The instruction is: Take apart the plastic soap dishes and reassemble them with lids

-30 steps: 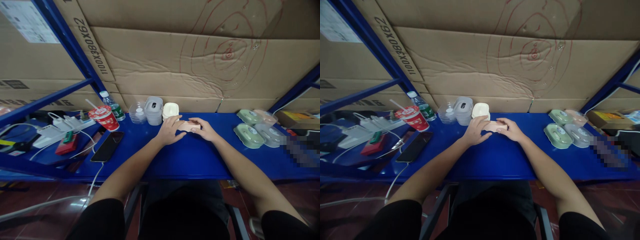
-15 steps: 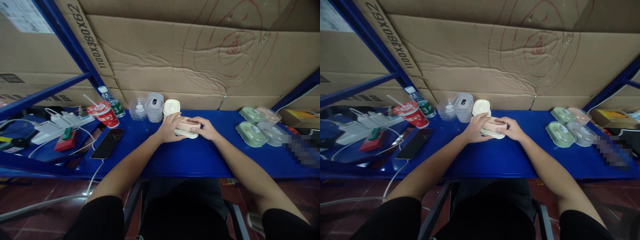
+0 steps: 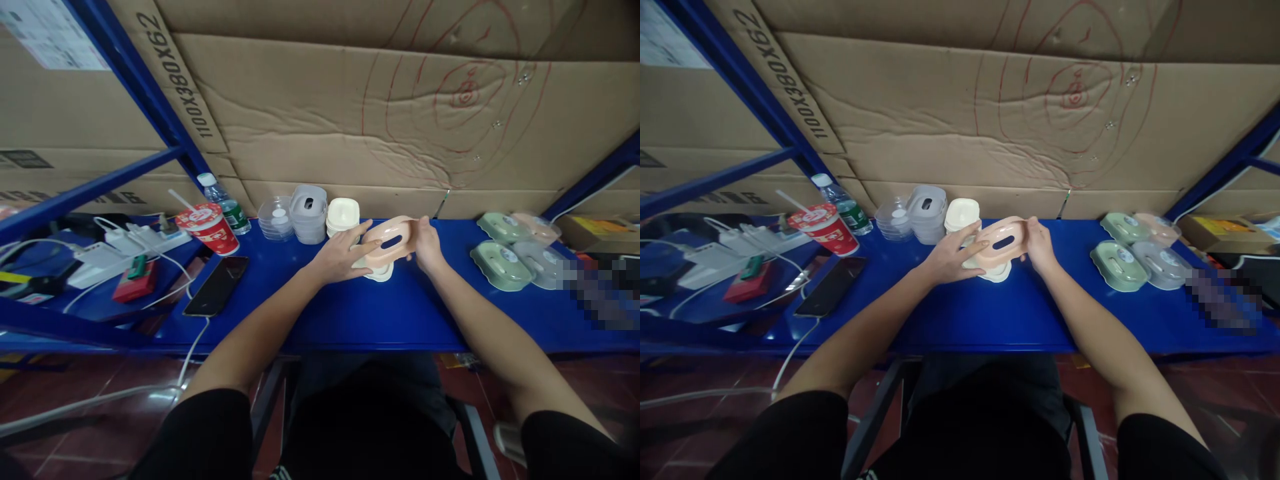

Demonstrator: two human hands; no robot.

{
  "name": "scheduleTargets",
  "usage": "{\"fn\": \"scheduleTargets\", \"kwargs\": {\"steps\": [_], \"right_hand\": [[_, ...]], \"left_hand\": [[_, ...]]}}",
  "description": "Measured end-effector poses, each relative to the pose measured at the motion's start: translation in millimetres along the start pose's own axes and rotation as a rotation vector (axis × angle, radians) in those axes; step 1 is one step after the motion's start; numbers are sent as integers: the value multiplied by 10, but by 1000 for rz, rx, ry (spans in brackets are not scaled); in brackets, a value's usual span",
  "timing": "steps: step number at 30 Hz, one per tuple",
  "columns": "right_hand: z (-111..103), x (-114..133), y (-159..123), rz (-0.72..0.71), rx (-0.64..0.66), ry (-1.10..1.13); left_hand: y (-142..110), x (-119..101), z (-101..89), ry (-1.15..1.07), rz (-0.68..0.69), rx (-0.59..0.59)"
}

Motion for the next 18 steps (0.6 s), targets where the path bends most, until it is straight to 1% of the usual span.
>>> {"fn": "scheduleTargets", "kwargs": {"steps": [2, 4, 6, 8, 10, 12, 13, 15, 18], "right_hand": [[-5, -22, 22, 23, 10, 10], [16, -47, 49, 21, 72, 45], [14, -56, 75, -29, 128, 50], [-5, -41, 89, -141, 209, -78], [19, -24, 70, -284, 384, -309], [69, -38, 17, -404, 595, -492], [90, -55, -13, -439, 688, -535], [118, -91, -64, -457, 830, -555], [157, -145, -141, -390, 991, -548]], "left_hand": [[18, -3, 2, 28, -10, 18], [33, 47, -47, 66, -61, -1], [40, 180, -171, 104, -191, -62], [17, 389, -372, 144, -405, -176], [-54, 607, -595, 174, -625, -317], [-135, 782, -753, 195, -780, -416], [-171, 855, -798, 201, -837, -445], [-232, 975, -820, 201, -923, -464], [-285, 1095, -752, 177, -986, -432]]}}
Point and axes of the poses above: each hand's wrist, its own y-axis towards the middle knuckle, its own z-axis out of the palm, x = y × z, the point moved 6 cm from there along y, towards the middle knuckle, and after that the axes turned 13 degrees about -z, right-handed, at the moved point
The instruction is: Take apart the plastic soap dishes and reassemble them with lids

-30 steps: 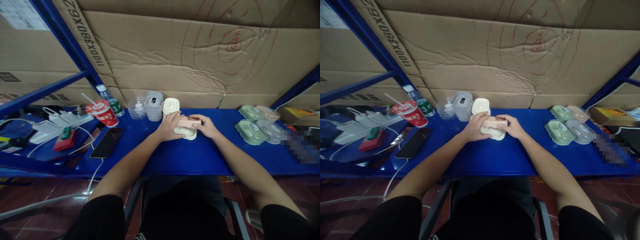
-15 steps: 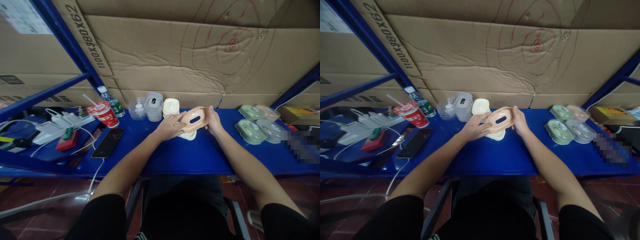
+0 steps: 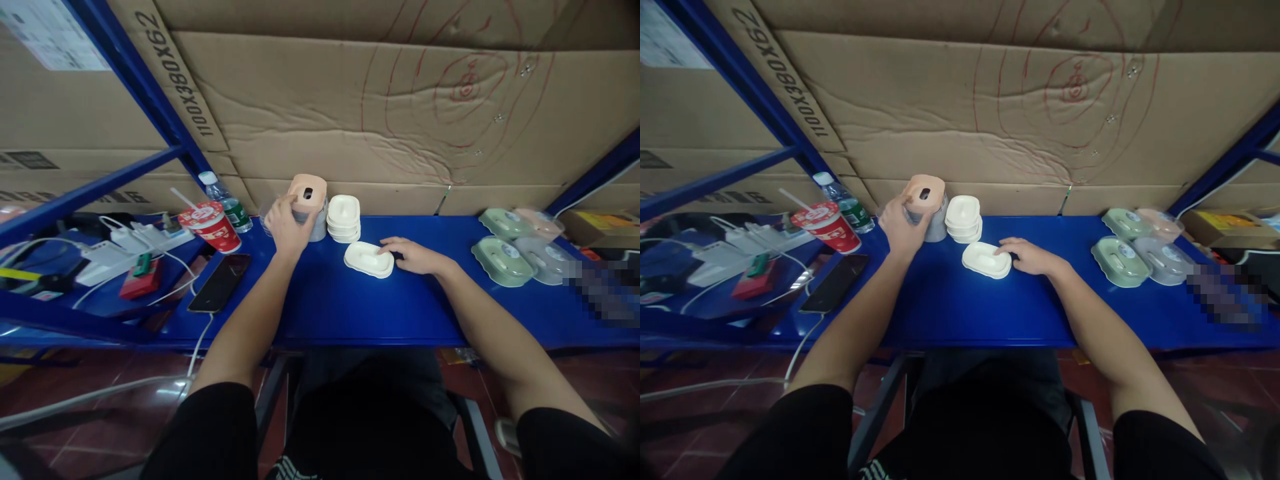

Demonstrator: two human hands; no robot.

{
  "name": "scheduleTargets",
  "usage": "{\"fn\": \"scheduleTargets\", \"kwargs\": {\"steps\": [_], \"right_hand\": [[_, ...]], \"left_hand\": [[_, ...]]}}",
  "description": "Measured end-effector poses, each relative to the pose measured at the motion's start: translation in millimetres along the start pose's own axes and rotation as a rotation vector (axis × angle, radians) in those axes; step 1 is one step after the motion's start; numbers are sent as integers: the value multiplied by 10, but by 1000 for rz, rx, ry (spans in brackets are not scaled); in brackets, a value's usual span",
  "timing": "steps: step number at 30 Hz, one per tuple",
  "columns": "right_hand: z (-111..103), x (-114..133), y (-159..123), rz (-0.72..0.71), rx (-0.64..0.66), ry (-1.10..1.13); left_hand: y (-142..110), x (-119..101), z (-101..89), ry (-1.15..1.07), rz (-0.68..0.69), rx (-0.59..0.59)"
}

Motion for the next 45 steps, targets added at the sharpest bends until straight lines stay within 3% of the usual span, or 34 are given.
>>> {"fn": "scheduleTargets", "kwargs": {"steps": [3, 11, 17, 19, 24, 26, 30, 34, 40, 45], "right_hand": [[75, 48, 2, 25, 84, 44], [130, 283, 130, -67, 49, 171], [-255, 559, 77, -40, -36, 383], [-440, 642, 43, -11, -119, 381], [-739, 686, 238, -14, -388, 74], [-698, 643, 467, -25, -387, -106], [-458, 496, 978, 52, -229, -413], [-289, 441, 1292, 149, -173, -555], [-141, 454, 1390, 174, -147, -561], [-148, 501, 1288, 135, -261, -514]], "left_hand": [[-3, 33, 68, -6, 8, 30], [-27, 5, 79, -40, 49, 71], [-30, 12, 84, -48, 60, 84], [-24, 12, 85, -52, 55, 84], [-2, 7, 87, -49, 46, 76], [4, 11, 94, -48, 46, 69], [4, 43, 120, -53, 35, 43], [-4, 62, 156, -45, 44, 29], [-23, 56, 168, -31, 37, 15], [-47, 26, 173, -47, 36, 19]]}}
Point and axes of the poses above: each hand's wrist, its own y-axis towards the middle knuckle, its own z-axis out of the palm, x = y × z, the point moved 6 cm from there along y, towards the middle knuckle, and after that the axes turned 13 degrees about -z, right-handed, at the moved point
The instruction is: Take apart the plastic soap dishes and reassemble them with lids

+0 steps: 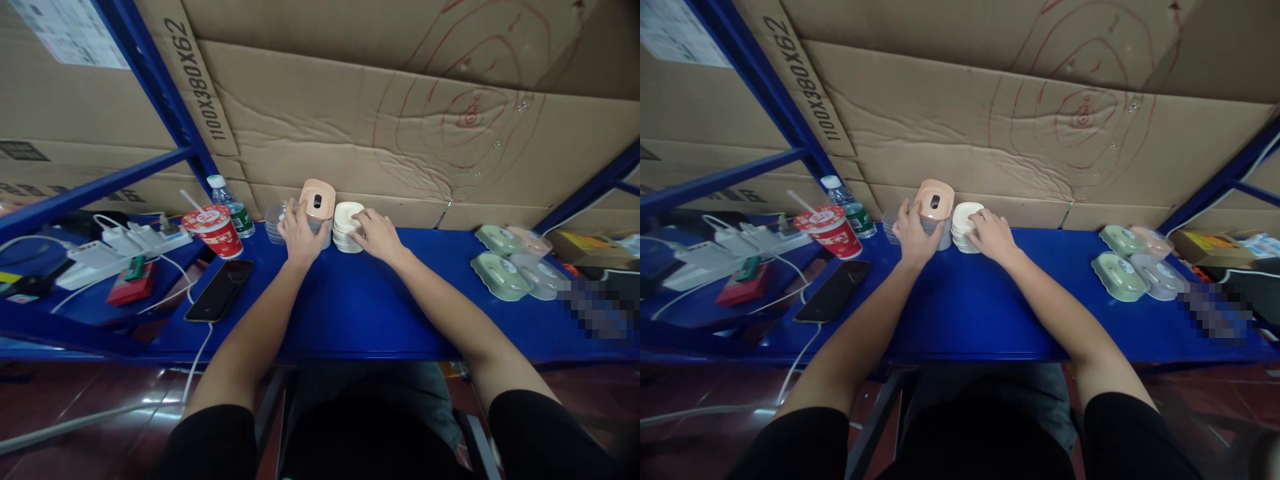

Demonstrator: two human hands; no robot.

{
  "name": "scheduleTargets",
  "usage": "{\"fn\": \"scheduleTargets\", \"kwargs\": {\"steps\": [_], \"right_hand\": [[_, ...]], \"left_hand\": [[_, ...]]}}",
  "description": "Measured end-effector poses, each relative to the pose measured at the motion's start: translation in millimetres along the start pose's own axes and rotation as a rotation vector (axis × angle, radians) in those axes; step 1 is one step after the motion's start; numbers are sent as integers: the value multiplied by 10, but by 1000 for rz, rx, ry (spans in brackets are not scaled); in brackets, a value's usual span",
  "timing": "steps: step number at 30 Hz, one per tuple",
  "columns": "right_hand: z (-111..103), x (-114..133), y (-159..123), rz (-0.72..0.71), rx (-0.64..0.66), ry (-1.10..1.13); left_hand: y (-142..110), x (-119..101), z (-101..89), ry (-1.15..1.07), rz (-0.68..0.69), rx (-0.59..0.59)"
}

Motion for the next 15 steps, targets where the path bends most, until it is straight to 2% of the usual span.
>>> {"fn": "scheduleTargets", "kwargs": {"steps": [4, 8, 10, 12, 15], "right_hand": [[-200, -188, -266, 29, -104, 5], [-571, -698, -917, 141, -124, -94], [-749, -1033, -1384, 304, -43, -209], [-884, -1339, -1880, 520, 92, -365], [-939, -1591, -2455, 777, 317, -483]], "left_hand": [[-10, -6, -17, -9, 12, -21], [-16, -27, -34, -11, 21, -44], [-28, -59, -39, -18, 26, -48], [-49, -104, -34, -20, 29, -41], [-94, -185, -11, 2, 36, -21]]}}
Point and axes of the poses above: each hand's wrist, its own y-axis towards the middle knuckle, its own z-axis out of the palm, x = y × z, the point moved 6 cm from there along y, towards the middle knuckle, and after that the axes turned 13 degrees about -z, right-handed, at the moved point
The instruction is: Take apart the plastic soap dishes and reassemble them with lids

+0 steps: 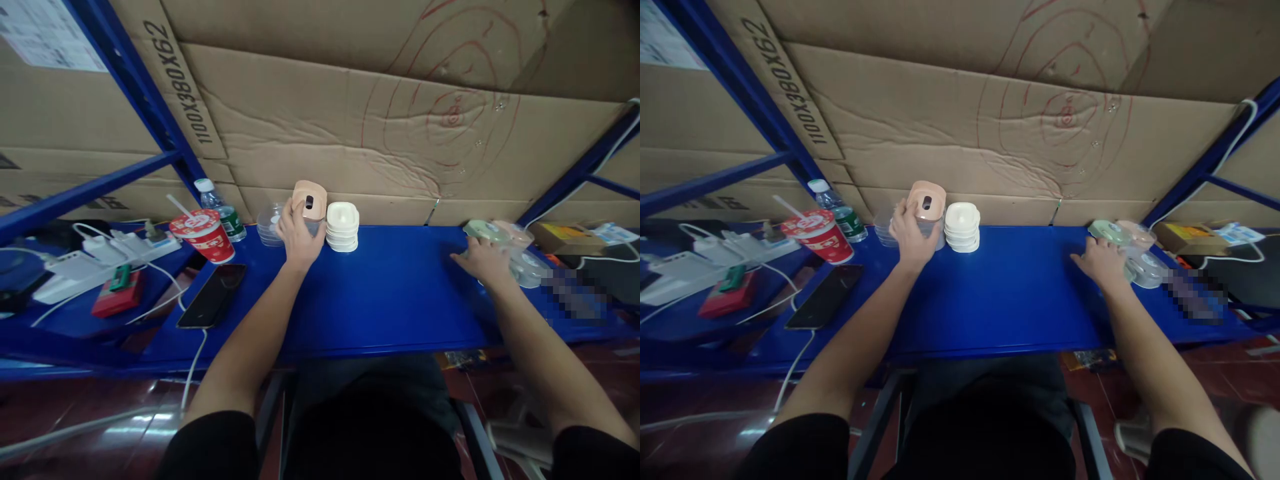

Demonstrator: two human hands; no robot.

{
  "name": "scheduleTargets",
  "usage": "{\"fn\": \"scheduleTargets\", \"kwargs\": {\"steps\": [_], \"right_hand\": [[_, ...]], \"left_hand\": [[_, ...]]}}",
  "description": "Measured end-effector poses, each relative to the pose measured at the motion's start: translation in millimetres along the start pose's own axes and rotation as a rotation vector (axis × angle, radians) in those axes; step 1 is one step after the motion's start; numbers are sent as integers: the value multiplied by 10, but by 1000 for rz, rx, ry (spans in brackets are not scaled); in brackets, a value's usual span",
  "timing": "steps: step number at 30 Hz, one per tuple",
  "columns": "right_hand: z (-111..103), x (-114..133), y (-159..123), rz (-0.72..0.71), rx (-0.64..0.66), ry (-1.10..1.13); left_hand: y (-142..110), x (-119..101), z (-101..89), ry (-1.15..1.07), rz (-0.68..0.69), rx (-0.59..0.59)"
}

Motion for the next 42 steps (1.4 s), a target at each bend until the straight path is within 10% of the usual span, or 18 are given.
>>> {"fn": "scheduleTargets", "kwargs": {"steps": [4, 14, 28, 35, 42], "right_hand": [[120, 126, -117, -45, 87, -12], [-256, 1682, 90, -609, -12, 253], [-69, 1386, 186, -634, 32, 577], [-359, 1456, 162, -697, -272, 911], [-417, 1664, 21, -624, -131, 1436]], "left_hand": [[-39, -53, 15, 27, -3, 4], [1, 61, 10, 6, 3, 17], [-68, -22, -61, -114, 183, -133], [-441, -418, 92, -73, 468, 7], [-855, -777, 154, -36, 829, 235]]}}
Point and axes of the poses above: each hand's wrist, its own y-axis towards the middle knuckle, its own z-axis out of the palm, x = y × z, the point moved 6 cm from there along y, towards the middle knuckle, and after that the axes turned 13 degrees about -z, right-handed, at the moved point
